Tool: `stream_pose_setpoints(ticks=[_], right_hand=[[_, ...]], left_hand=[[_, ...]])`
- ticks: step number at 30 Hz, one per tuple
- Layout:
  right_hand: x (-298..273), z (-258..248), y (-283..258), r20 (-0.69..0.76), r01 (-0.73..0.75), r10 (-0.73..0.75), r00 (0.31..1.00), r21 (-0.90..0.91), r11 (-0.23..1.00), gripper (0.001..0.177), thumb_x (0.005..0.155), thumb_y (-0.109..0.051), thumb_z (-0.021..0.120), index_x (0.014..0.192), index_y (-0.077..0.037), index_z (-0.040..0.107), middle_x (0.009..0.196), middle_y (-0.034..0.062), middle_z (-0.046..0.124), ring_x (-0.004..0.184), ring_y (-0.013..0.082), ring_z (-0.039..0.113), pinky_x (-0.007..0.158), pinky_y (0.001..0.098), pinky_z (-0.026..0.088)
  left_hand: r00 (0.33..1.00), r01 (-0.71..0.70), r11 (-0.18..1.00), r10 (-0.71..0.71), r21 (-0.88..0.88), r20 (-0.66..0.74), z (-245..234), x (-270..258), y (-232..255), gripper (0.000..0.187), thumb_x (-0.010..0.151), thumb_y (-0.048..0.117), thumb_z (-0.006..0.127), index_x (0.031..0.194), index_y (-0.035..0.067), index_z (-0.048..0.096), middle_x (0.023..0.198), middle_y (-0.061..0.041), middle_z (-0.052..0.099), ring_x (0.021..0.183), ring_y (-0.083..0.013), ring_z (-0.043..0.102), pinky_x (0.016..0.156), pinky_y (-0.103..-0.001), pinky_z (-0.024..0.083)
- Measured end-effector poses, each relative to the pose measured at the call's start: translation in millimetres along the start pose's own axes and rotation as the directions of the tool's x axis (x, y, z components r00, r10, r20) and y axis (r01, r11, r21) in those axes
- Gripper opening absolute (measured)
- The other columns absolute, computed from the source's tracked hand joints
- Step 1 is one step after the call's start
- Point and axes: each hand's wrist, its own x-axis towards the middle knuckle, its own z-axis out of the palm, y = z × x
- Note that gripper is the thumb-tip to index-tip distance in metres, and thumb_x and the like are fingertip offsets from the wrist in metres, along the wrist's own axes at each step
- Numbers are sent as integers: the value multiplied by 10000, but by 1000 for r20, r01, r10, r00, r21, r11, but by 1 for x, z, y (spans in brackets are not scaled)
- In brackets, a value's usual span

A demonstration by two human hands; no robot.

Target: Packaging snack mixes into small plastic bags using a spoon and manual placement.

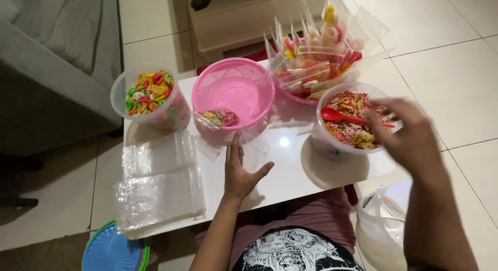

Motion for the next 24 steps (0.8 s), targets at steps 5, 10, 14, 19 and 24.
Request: stream_pose_setpoints(ticks=[5,10,14,19,24], right_hand=[[27,-15,17,112,-450,484,868,-234,862,579,1036,-451,545,1466,-64,569,1410,169,593,1123,370,613,941,512,475],[33,2,25,191,-556,603,775,-248,793,572,1054,-464,451,1417,-47,597,1365,197,653,1197,397,624,960,501,453],[42,5,9,246,-574,612,752,-214,791,636,1012,-463,493,1531,-95,497,1414,184,617,1235,357,618,992,468,461],[36,13,11,90,-160,192,977,-282,946,588,919,-463,700,1387,-110,656,1310,147,630,1235,366,529,930,524,479],[46,30,17,498,95,191,846,-494,864,248,888,-450,699,1038,-271,783,1018,0,718,976,273,662,811,430,514]], left_hand=[[997,17,993,-25,113,67,3,5,-7,962,763,482,830,1536,119,387,1202,-96,504,1018,-221,540,876,-360,546],[995,-16,994,5,106,102,1,8,-14,870,784,407,844,1508,152,434,1272,-109,520,1126,-244,577,985,-397,535],[995,5,992,-17,125,98,2,14,-15,1000,702,432,911,1523,145,418,1155,-54,517,1041,-196,538,927,-348,504],[997,-4,993,-6,117,80,1,21,-18,1130,580,494,958,1513,117,443,1274,-78,558,1039,-222,567,944,-353,518],[995,-23,992,11,122,102,0,19,-20,1040,676,469,921,1529,125,436,1153,-65,543,996,-215,563,944,-351,532]])
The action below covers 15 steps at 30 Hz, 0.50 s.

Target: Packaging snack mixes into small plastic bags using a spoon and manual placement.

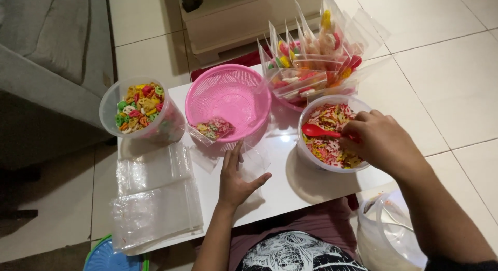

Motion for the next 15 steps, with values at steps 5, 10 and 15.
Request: stream_pose_setpoints(ticks=[5,10,15], right_hand=[[5,-1,-2,79,-44,48,996,-47,998,195,951,-393,632,1028,-234,714,1015,9,712,999,248,650,837,408,509],[1,-18,-1,-104,39,-41,994,-25,999,211,937,-239,653,1111,-259,771,1008,26,784,901,280,704,707,442,569],[7,-13,5,-283,81,-162,945,-279,957,321,910,-143,620,1214,-197,710,1070,24,747,971,283,660,786,425,498]], left_hand=[[998,-61,997,61,47,-4,-2,-1,0,957,717,396,922,1516,154,454,1098,-57,546,948,-195,543,841,-327,516],[1000,-28,999,27,45,10,-4,0,4,961,710,422,916,1518,182,453,1078,-49,540,902,-195,531,822,-329,518],[999,-34,998,34,45,0,-4,-1,6,955,719,411,915,1521,170,454,1082,-45,539,874,-193,516,808,-319,509]])
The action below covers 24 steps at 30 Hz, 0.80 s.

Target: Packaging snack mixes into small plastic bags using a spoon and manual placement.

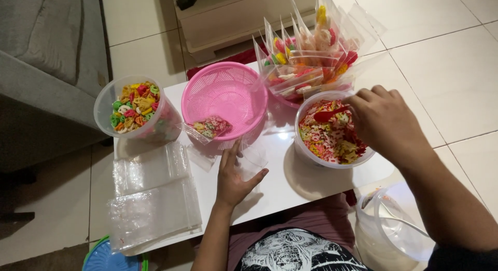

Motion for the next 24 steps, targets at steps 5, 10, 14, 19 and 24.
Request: stream_pose_setpoints(ticks=[5,10,14,19,24], right_hand=[[8,8,-15,-133,123,-130,983,-57,991,346,853,-98,671,1186,-173,724,1025,34,709,910,238,643,785,367,511],[7,-6,-14,-24,146,-144,989,124,982,179,824,-125,699,979,-168,776,888,16,708,867,223,650,809,338,497],[-9,-27,3,35,37,-48,998,271,962,269,847,-166,741,1098,-246,794,989,5,762,867,204,681,833,414,537],[-26,-51,22,58,-231,238,970,-96,968,229,966,-374,663,1136,-269,775,1024,-19,749,984,223,667,898,409,512],[-14,-29,16,232,-210,199,952,23,977,233,926,-314,644,1112,-260,775,992,11,743,881,268,711,839,422,565]], left_hand=[[996,82,997,-82,-3,26,2,-1,-5,1009,693,460,913,1537,173,440,1090,-88,554,930,-266,555,856,-415,520],[992,118,993,-118,-17,34,0,-1,-4,1062,663,483,923,1555,186,430,1096,-118,566,960,-317,590,882,-488,536],[1000,8,999,-8,35,-1,-5,-1,-1,964,720,427,909,1523,162,446,1093,-47,552,894,-200,529,832,-347,506],[1000,-16,998,16,58,6,-4,-2,-4,962,733,450,894,1523,149,434,1075,-35,547,879,-193,523,805,-357,504],[1000,7,999,-7,46,14,-4,-3,-2,939,728,444,894,1507,156,455,1091,-42,550,913,-202,537,856,-360,507]])
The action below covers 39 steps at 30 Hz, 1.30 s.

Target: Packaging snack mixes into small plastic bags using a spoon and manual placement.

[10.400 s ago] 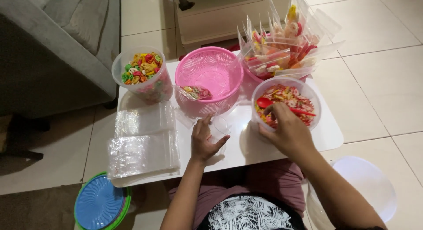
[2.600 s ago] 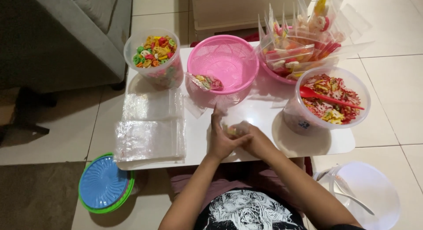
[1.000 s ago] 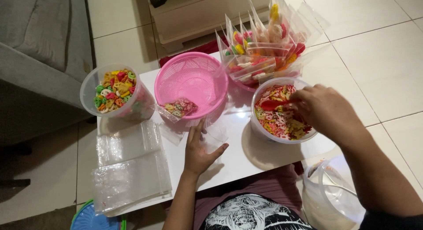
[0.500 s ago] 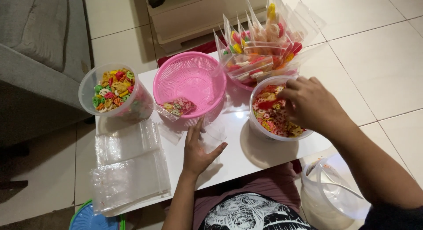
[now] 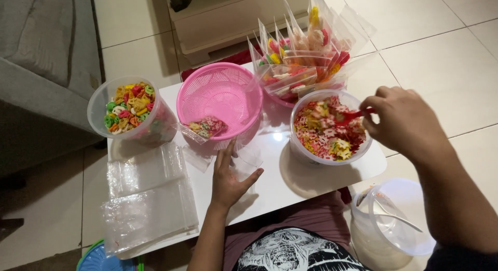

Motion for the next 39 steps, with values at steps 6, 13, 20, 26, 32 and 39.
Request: stream_pose_setpoints(ticks=[6,13,20,26,32,39], right_hand=[[21,40,-18,51,170,-195,979,310,936,314,898,-309,704,1201,-232,738,1053,34,721,877,263,700,702,422,562],[11,19,-19,6,133,-158,987,517,846,244,894,-287,679,1097,-211,789,1083,42,750,937,242,704,802,401,531],[6,14,-12,16,39,-56,998,533,845,219,900,-268,679,1082,-205,784,1041,14,758,912,212,701,769,377,514],[6,19,-9,-26,84,-83,996,563,822,208,889,-235,679,1062,-189,785,999,23,759,872,208,700,789,359,508],[9,26,-6,-129,168,-114,985,584,794,187,903,-198,697,1068,-162,777,992,46,751,867,209,705,793,356,514],[2,4,-11,-154,184,-112,982,616,766,184,909,-165,682,1064,-131,775,984,59,751,875,184,700,795,332,509]], left_hand=[[1000,-6,1000,6,-18,-16,1,-1,0,946,716,435,907,1503,146,468,1096,-43,550,909,-204,541,857,-356,514],[999,-31,999,31,-6,-20,-2,-1,0,954,723,441,902,1513,150,453,1085,-46,549,894,-205,529,841,-355,508],[1000,9,1000,-9,7,-6,-3,0,3,945,721,458,893,1510,176,456,1090,-40,558,902,-205,535,858,-366,500],[1000,16,1000,-16,-6,1,-4,-2,3,956,724,450,897,1523,189,439,1093,-43,558,906,-202,539,837,-353,511],[1000,10,1000,-10,-14,-20,-6,-1,6,945,719,437,901,1511,175,458,1097,-48,553,891,-202,540,843,-347,511],[999,-14,999,12,-49,-40,-10,-3,14,951,720,402,917,1522,173,460,1074,-60,545,971,-201,569,883,-343,523]])
